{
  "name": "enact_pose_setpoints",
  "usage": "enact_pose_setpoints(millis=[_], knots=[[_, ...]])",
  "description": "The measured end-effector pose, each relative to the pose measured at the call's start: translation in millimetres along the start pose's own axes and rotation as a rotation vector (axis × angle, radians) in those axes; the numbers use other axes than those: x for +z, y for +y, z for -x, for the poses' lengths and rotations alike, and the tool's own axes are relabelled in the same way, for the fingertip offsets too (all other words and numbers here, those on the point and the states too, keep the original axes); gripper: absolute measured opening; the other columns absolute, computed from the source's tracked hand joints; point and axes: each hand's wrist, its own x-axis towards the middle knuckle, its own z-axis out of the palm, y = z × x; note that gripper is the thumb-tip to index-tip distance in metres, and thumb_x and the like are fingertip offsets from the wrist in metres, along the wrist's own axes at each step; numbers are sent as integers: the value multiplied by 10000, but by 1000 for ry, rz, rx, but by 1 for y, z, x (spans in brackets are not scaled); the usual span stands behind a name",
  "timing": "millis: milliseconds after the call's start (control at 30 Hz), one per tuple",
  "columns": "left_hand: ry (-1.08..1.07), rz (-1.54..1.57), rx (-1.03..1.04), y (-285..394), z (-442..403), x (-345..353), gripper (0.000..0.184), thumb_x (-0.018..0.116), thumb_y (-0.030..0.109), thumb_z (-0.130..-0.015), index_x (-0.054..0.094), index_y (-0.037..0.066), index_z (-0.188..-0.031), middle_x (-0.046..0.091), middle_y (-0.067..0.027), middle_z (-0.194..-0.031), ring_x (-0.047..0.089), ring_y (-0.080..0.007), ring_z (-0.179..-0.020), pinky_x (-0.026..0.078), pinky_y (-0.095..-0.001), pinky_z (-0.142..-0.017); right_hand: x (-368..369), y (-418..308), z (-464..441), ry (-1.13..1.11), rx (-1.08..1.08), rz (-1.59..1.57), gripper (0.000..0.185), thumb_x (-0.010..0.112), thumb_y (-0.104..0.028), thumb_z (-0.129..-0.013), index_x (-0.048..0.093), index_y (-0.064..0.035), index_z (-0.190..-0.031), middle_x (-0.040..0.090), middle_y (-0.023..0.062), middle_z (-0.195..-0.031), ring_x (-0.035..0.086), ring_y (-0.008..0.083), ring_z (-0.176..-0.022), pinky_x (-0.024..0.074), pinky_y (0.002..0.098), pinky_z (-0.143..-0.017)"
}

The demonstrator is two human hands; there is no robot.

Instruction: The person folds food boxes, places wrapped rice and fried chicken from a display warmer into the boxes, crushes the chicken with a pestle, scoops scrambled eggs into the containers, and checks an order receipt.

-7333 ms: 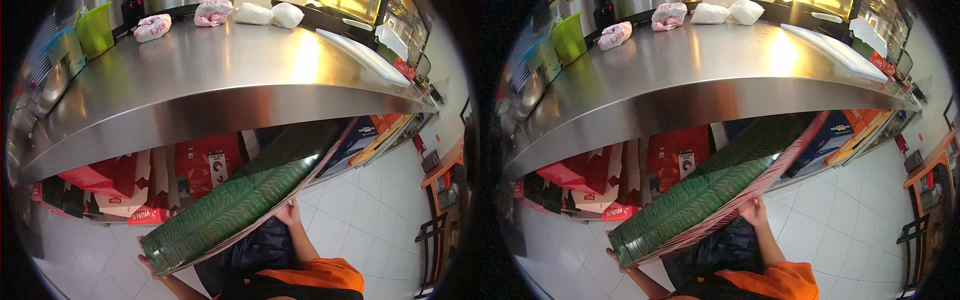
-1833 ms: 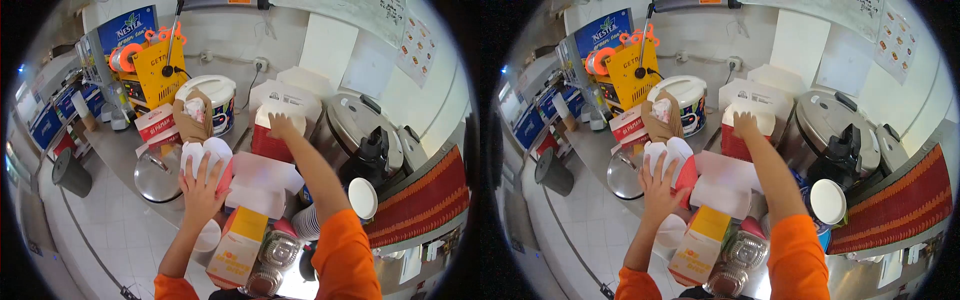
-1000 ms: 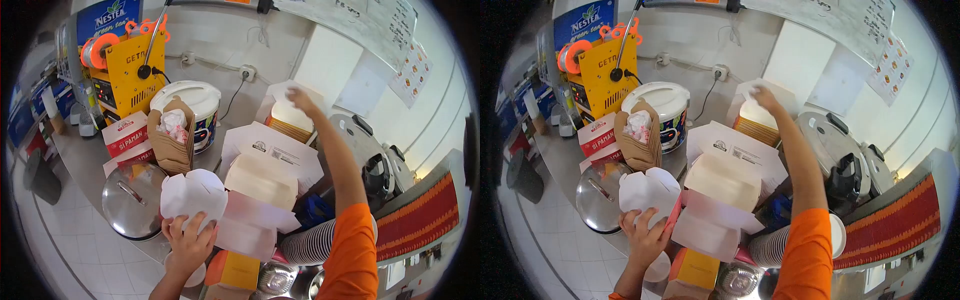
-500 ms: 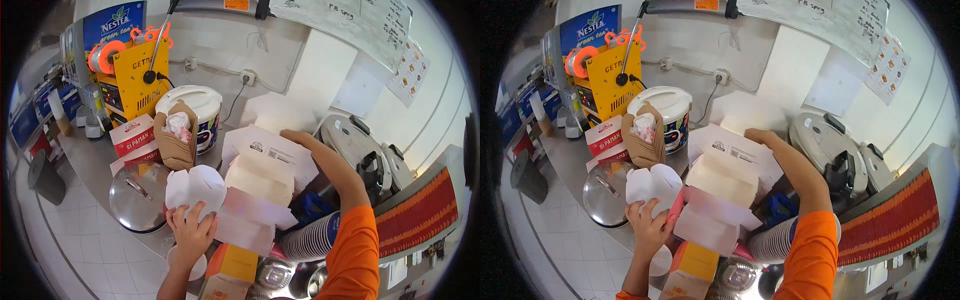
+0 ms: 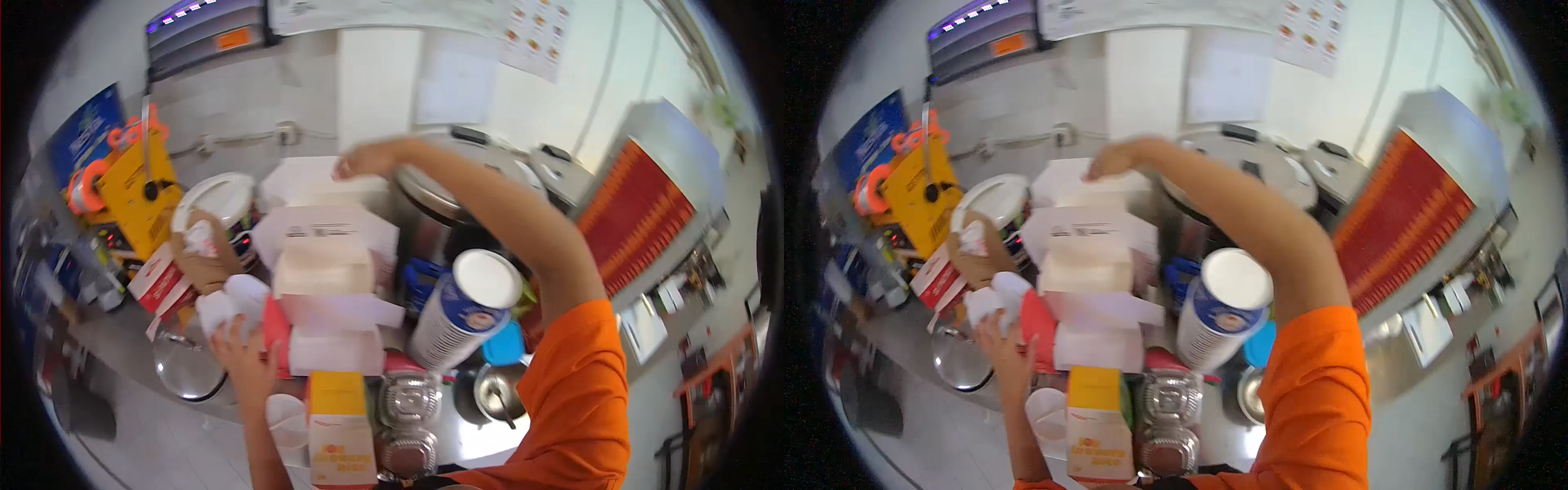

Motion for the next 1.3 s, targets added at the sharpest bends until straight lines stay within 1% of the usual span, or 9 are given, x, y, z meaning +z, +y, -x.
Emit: enact_pose_setpoints(millis=[233, 300, 433, 500, 633, 733, 1033, 1133, 1300], knots=[[228, 229, -2, 75, -27, -60, 459, 602, 225, -730, 444, 25, -1112, 381, -182, -1199, 310, -323, -1150, 203, -435, -964, -113, -53, 333, 750, 731, 943, 597, 580, -516, -673, 549, -39, -1031, 556, 167, -1026, 518, 315, -968, 391, 397, -830], [210, 523, 54, 130, -32, -77, 429, 592, 188, -736, 446, 8, -1098, 405, -171, -1172, 349, -314, -1124, 250, -403, -948, -96, -87, 408, 752, 1056, 818, 761, 581, -599, -627, 477, -45, -1139, 483, 199, -1134, 437, 331, -1073, 332, 398, -916], [-463, 1215, 335, 275, -26, -85, 458, 603, 94, -724, 418, -5, -1132, 450, -139, -1115, 437, -242, -1051, 314, -332, -912, -39, -95, 518, 355, 962, 713, 531, 644, -391, -675, 524, -40, -1054, 561, 194, -979, 527, 304, -932, 408, 367, -793], [-814, 1409, 417, 337, -13, -62, 511, 557, 167, -800, 312, 36, -1228, 369, -123, -1205, 368, -239, -1126, 298, -332, -926, -3, -107, 538, 646, 923, 704, 490, 637, -348, -688, 533, -14, -1030, 564, 202, -896, 535, 319, -850, 410, 374, -744], [-1455, 1947, -560, 429, 22, 7, 572, 366, 432, -871, 189, 94, -1297, 334, -115, -1241, 364, -260, -1131, 280, -349, -946, 36, -164, 566, 819, 1062, 614, 398, 645, -282, -701, 539, 14, -945, 571, 177, -797, 543, 282, -704, 417, 347, -626], [-1525, 1929, -1136, 476, 33, 51, 649, 340, 501, -846, 164, 83, -1310, 289, -138, -1275, 323, -293, -1158, 228, -382, -994, 72, -196, 592, 1003, 1062, 653, 331, 685, -233, -674, 526, 9, -836, 558, 144, -747, 521, 229, -616, 416, 322, -569], [-1041, 2028, -1095, 542, 84, 238, 637, 110, 547, -847, 225, 128, -1313, 269, -94, -1340, 283, -303, -1212, 249, -446, -983, 173, -232, 685, 1282, 656, 1061, 179, 608, -101, -746, 521, 48, -697, 587, 128, -771, 505, 239, -597, 404, 391, -653], [-1085, 2170, -1348, 547, 89, 251, 703, 118, 612, -810, 241, 135, -1311, 282, -90, -1335, 284, -305, -1210, 228, -460, -986, 226, -251, 731, 1313, 666, 793, 272, 484, -125, -819, 539, 96, -968, 592, 209, -913, 556, 345, -892, 379, 434, -853], [-1166, 2182, -1201, 568, 88, 218, 856, 264, 743, -687, 298, 137, -1290, 269, -106, -1334, 244, -305, -1221, 227, -506, -954, 253, -252, 748, 1337, 761, 668, 284, 480, -146, -826, 537, 93, -970, 585, 199, -921, 550, 331, -884, 381, 417, -843]])
